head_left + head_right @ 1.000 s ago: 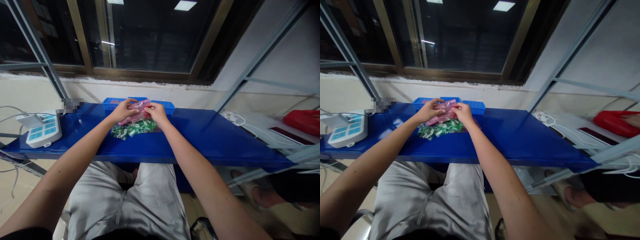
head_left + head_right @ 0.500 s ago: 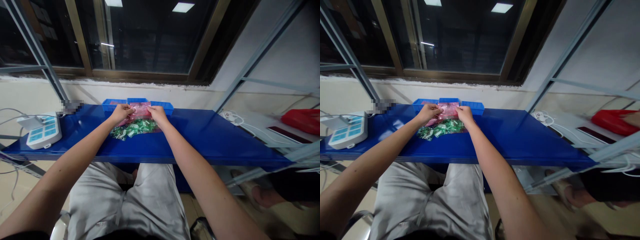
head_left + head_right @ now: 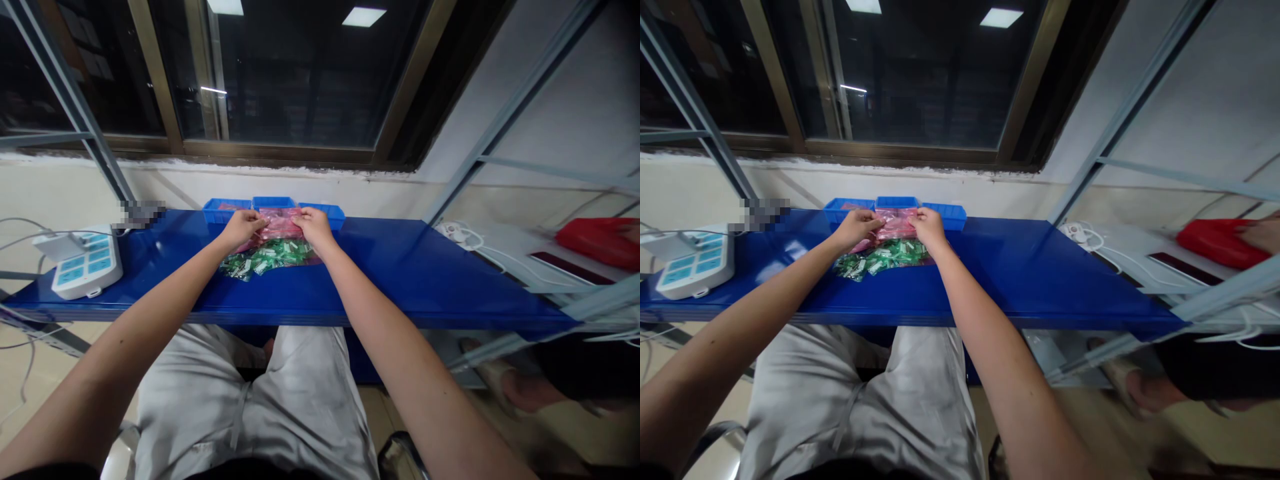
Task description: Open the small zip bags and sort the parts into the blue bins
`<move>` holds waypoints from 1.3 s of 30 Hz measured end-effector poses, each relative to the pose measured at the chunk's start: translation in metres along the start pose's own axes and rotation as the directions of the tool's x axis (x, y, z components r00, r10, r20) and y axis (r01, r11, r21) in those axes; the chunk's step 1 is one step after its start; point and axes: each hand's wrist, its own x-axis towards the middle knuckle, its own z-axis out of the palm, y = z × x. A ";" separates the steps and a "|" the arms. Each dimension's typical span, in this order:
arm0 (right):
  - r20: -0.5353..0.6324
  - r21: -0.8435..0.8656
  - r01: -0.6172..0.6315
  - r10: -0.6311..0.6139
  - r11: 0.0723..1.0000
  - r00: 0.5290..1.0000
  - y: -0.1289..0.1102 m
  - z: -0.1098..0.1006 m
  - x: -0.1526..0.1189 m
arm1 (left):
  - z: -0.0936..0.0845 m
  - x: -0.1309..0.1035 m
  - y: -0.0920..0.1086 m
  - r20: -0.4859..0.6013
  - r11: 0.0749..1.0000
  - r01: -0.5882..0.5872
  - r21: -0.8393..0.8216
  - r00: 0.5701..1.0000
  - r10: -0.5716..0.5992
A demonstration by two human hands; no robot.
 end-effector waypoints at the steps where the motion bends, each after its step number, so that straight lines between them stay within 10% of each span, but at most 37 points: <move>1: -0.013 -0.025 0.002 -0.002 1.000 1.000 -0.001 -0.001 -0.001 | 0.000 -0.001 0.001 0.005 1.000 -0.002 -0.002 1.000 0.002; 13: 0.015 0.043 0.019 -0.020 0.999 1.000 -0.010 0.000 -0.004 | 0.001 0.002 -0.004 0.070 0.988 -0.096 0.124 0.994 0.088; 24: -0.029 0.150 -0.119 0.125 0.981 0.992 -0.003 -0.002 -0.001 | 0.001 0.014 -0.015 -0.137 0.978 -0.207 0.017 0.969 0.207; 39: -0.040 0.162 -0.013 0.020 0.987 0.999 0.006 -0.001 0.006 | 0.007 -0.004 0.005 0.075 0.980 0.120 -0.160 0.991 -0.109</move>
